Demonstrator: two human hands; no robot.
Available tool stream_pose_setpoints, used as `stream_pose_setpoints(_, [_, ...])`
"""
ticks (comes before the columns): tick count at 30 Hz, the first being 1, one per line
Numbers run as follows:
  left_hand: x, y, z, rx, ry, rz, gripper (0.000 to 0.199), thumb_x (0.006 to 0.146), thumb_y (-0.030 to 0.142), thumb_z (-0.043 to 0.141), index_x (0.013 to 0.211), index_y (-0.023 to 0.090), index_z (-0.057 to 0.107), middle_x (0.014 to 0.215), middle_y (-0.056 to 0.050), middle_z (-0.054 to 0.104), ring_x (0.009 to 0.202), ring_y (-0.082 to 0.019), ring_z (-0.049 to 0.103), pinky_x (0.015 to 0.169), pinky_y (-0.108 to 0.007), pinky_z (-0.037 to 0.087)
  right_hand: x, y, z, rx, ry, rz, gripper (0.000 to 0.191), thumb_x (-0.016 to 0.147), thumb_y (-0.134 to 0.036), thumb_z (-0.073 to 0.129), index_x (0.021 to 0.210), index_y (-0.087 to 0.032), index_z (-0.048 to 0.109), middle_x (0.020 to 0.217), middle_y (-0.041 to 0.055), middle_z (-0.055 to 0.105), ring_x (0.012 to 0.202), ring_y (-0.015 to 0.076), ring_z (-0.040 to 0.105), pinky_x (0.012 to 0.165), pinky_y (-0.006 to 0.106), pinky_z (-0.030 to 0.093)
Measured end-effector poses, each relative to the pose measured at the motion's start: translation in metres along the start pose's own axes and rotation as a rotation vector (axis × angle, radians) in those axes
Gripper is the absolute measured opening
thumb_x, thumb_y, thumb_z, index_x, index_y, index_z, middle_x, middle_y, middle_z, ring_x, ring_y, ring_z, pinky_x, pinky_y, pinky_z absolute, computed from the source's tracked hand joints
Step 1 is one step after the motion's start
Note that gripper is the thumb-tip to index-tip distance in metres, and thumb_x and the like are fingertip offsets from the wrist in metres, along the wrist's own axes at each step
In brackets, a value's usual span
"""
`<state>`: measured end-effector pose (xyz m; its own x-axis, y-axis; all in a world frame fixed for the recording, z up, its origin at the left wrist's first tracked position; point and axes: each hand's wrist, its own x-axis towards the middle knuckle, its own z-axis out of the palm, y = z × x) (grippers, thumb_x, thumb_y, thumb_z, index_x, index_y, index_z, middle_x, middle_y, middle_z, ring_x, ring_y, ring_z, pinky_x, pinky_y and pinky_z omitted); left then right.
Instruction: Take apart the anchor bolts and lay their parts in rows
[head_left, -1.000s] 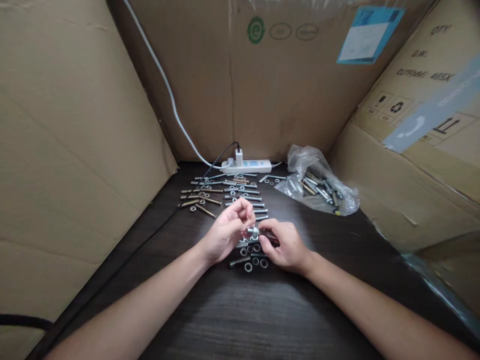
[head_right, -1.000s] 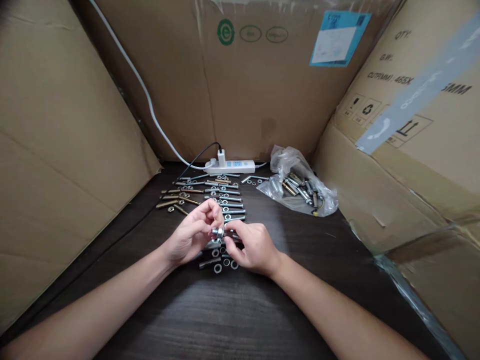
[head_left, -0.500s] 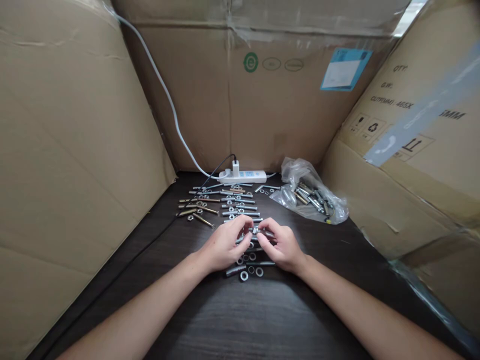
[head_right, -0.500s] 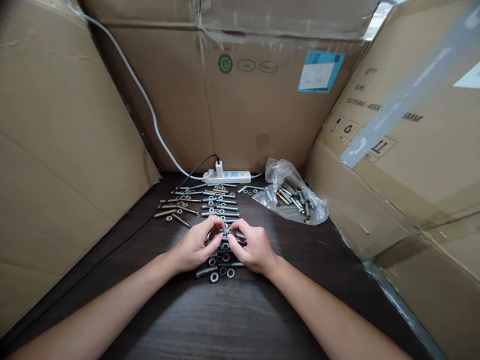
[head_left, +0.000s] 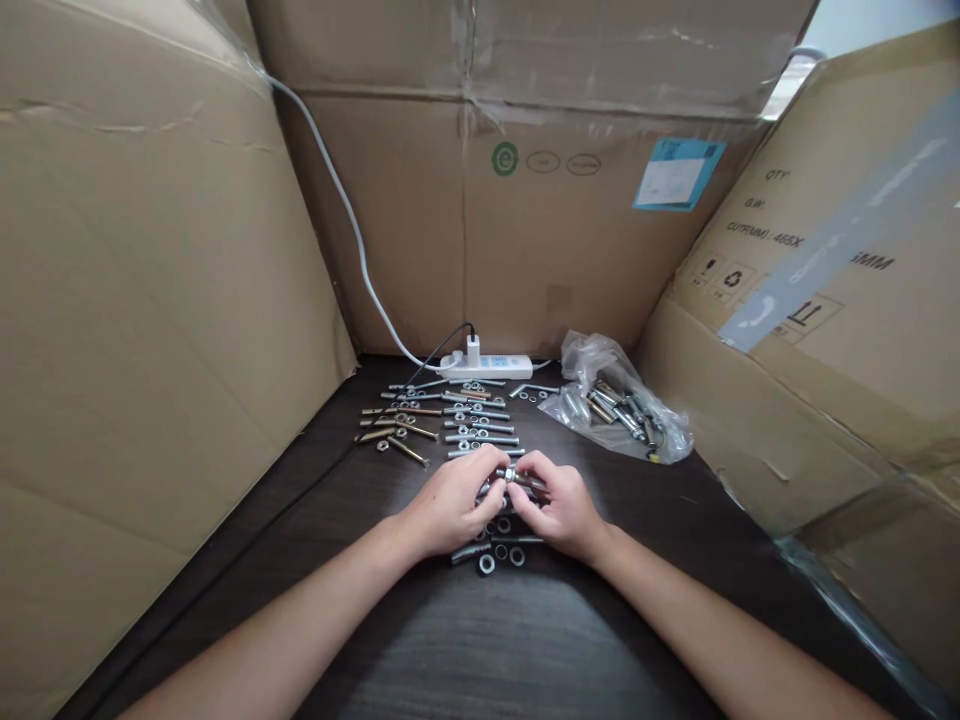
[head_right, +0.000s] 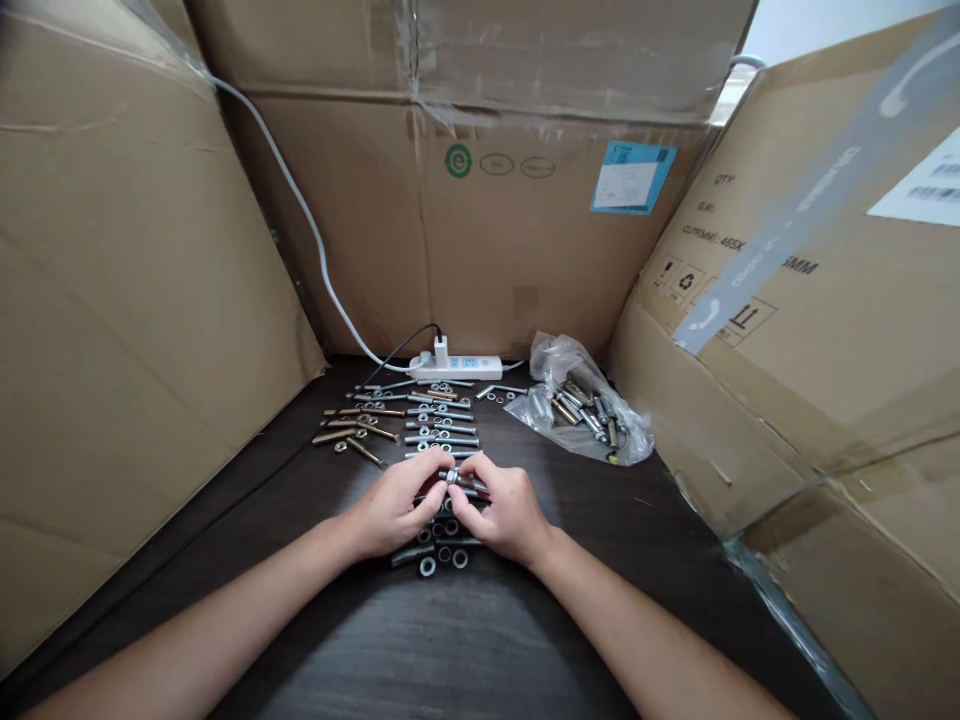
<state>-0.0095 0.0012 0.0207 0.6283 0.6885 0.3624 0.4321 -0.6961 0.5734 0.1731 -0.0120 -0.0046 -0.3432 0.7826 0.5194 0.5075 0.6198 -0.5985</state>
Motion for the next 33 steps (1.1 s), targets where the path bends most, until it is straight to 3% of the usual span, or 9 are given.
stream_pose_setpoints(11, [0.0006,-0.0055,0.0013,0.086,-0.013,0.000,0.030,0.095,0.028,0.029,0.073,0.018,0.046,0.071,-0.001,0.050,0.068,-0.014,0.045,0.065,-0.027,0.037,0.0017,-0.0018,0.0013,-0.074,0.008,-0.060,0.009,0.082,-0.027,0.053,0.083,-0.018,0.053,0.061,-0.0025,0.057,0.049,0.0085,0.051,0.051,0.019,0.037])
stream_pose_setpoints(17, [-0.0013,0.0012,-0.0027,-0.030,0.111,-0.023,0.019,0.094,0.026,0.032,0.096,0.018,0.048,0.087,-0.004,0.053,0.079,-0.016,0.048,0.073,-0.028,0.039,0.0005,0.0000,0.0032,-0.038,0.015,-0.017,0.008,0.084,-0.027,0.052,0.085,-0.019,0.052,0.061,-0.0028,0.056,0.049,0.0088,0.050,0.048,0.019,0.037])
stream_pose_setpoints(21, [-0.0019,0.0035,-0.0046,-0.038,0.115,0.022,0.016,0.091,0.020,0.034,0.091,0.018,0.050,0.084,-0.004,0.050,0.078,-0.016,0.046,0.073,-0.028,0.039,-0.0006,0.0014,0.0036,-0.014,0.011,0.012,0.008,0.086,-0.027,0.050,0.087,-0.019,0.051,0.063,-0.0017,0.057,0.051,0.0099,0.051,0.049,0.020,0.038])
stream_pose_setpoints(28, [-0.0010,0.0007,-0.0027,-0.020,0.103,-0.019,0.015,0.090,0.019,0.036,0.095,0.018,0.051,0.088,-0.004,0.052,0.080,-0.016,0.049,0.073,-0.028,0.040,-0.0015,0.0025,0.0042,-0.033,0.006,0.011,0.010,0.087,-0.029,0.050,0.090,-0.019,0.051,0.068,0.0001,0.059,0.055,0.0112,0.055,0.053,0.021,0.042])
stream_pose_setpoints(33, [-0.0005,-0.0062,0.0009,0.066,0.069,-0.044,0.023,0.093,0.024,0.034,0.075,0.017,0.049,0.077,-0.002,0.052,0.075,-0.016,0.047,0.071,-0.028,0.039,-0.0008,0.0034,0.0039,-0.035,0.038,0.022,0.011,0.087,-0.030,0.050,0.089,-0.019,0.051,0.066,-0.0005,0.057,0.053,0.0106,0.053,0.051,0.020,0.042])
